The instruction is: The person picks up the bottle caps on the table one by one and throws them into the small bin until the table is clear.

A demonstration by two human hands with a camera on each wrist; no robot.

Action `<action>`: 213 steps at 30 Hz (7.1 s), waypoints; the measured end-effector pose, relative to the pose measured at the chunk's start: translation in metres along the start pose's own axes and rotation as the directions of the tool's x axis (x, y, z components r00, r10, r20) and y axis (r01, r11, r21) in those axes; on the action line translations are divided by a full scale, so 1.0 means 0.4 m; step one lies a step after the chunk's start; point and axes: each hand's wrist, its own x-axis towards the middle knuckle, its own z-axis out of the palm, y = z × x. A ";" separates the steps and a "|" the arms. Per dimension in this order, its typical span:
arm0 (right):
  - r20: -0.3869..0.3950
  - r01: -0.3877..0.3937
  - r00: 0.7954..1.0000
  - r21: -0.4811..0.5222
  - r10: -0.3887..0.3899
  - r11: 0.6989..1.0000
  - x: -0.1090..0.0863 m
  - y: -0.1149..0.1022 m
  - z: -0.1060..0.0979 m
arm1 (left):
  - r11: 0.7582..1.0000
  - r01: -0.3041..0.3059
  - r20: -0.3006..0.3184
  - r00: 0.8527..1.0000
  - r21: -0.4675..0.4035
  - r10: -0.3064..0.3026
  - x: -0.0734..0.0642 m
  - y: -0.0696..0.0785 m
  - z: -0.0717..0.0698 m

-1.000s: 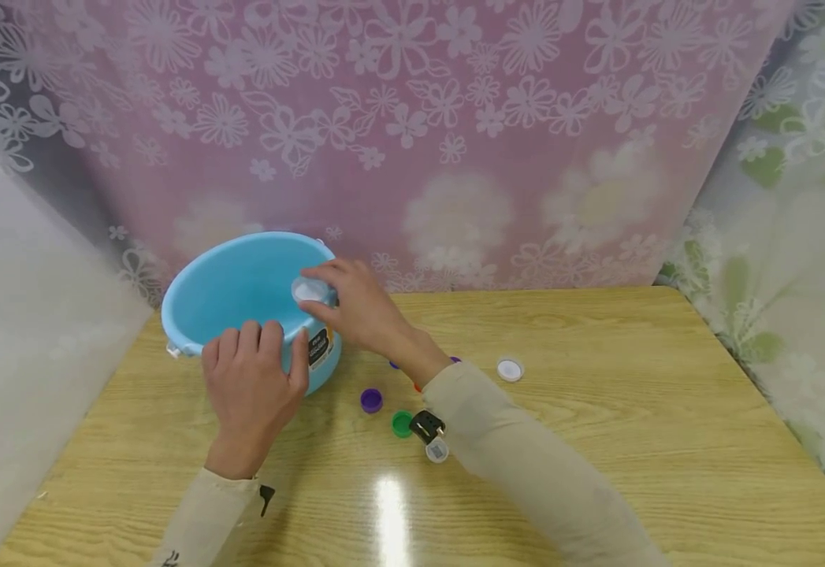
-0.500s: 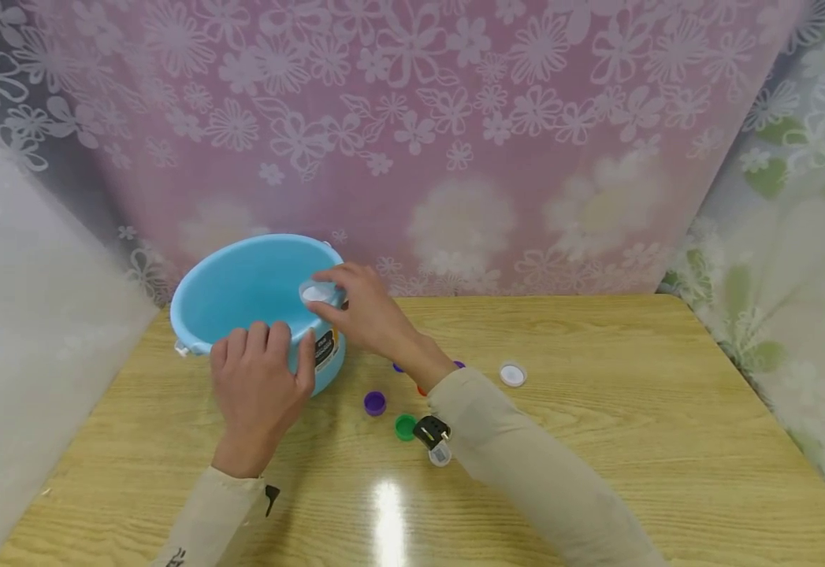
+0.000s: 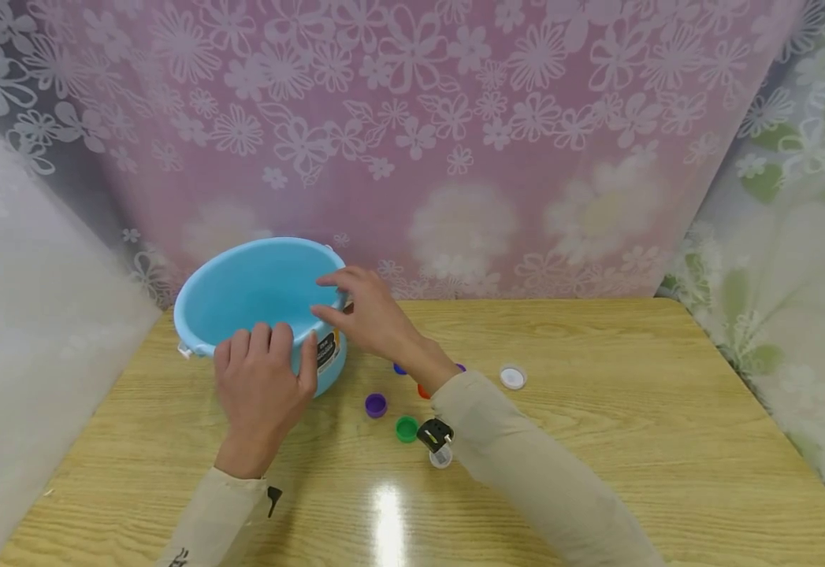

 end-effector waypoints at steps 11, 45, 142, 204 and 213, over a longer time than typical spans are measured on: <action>0.049 0.050 0.997 0.145 -0.057 0.988 -0.045 0.039 -0.048 | 1.000 -0.002 -0.005 1.000 -0.020 0.002 -0.001 0.003 -0.002; 0.047 -0.216 0.974 -0.107 0.222 0.971 -0.375 0.385 -0.282 | 0.998 0.024 0.015 1.000 -0.053 -0.023 -0.005 0.006 0.000; -0.155 -0.367 0.923 -0.077 0.353 0.927 -0.321 0.317 -0.230 | 0.998 0.035 0.027 0.999 -0.043 -0.033 -0.002 0.015 -0.009; -0.109 0.006 0.994 0.110 0.007 0.994 -0.006 0.000 -0.057 | 1.000 0.021 0.035 0.999 -0.008 -0.021 0.000 0.007 -0.006; -0.077 -0.004 0.997 0.034 0.007 0.999 0.000 -0.004 -0.027 | 1.000 0.030 0.045 0.999 -0.010 -0.029 0.004 0.012 -0.004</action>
